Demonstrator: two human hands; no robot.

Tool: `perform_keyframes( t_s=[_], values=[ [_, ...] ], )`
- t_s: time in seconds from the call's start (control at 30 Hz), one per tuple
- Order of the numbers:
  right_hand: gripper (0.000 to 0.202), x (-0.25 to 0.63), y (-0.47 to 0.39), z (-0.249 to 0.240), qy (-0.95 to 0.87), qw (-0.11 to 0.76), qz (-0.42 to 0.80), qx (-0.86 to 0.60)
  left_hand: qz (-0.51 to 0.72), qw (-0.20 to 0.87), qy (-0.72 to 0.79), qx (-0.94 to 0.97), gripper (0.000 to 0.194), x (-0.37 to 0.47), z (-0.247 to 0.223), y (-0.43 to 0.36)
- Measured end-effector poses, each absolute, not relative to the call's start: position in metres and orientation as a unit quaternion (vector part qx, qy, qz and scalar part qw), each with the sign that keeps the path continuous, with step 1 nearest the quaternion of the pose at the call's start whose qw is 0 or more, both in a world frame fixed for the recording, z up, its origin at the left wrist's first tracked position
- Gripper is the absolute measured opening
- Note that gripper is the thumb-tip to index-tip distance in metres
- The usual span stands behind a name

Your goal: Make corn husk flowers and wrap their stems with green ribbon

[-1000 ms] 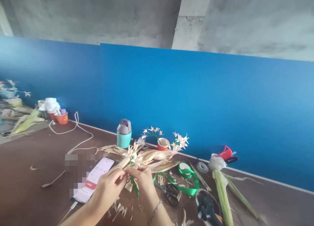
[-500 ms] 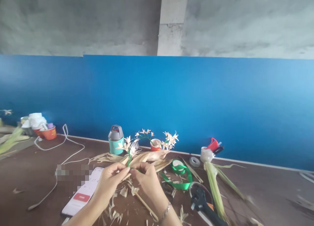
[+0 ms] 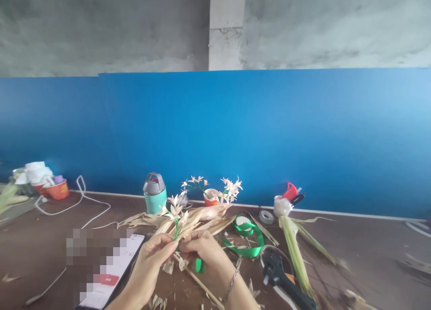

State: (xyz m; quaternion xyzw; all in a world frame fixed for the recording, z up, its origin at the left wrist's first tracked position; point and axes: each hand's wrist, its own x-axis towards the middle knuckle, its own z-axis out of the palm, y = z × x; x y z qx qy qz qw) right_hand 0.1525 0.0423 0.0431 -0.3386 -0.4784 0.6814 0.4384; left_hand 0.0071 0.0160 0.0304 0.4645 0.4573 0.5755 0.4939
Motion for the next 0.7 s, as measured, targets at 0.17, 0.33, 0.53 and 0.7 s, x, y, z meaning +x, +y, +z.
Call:
perform_keyframes(
  t_s=[0.17,0.33,0.53,0.7],
  values=[
    [0.012,0.163,0.040,0.055,-0.508,0.399,0.679,-0.349,0.552,0.530,0.460,0.450,0.028,0.007,0.037,0.016],
    [0.018,0.162,0.036,0.063,-0.507,0.414,0.702,-0.280,0.555,0.632,0.401,0.362,0.031,0.010,0.043,0.012],
    [0.019,0.151,0.034,0.054,-0.391,0.395,0.805,-0.206,0.526,0.763,0.324,0.192,0.034,0.011,0.042,0.003],
    [0.017,0.142,0.033,0.044,-0.338,0.405,0.821,-0.219,0.524,0.769,0.326,0.165,0.035,0.009,0.035,0.003]
  ],
)
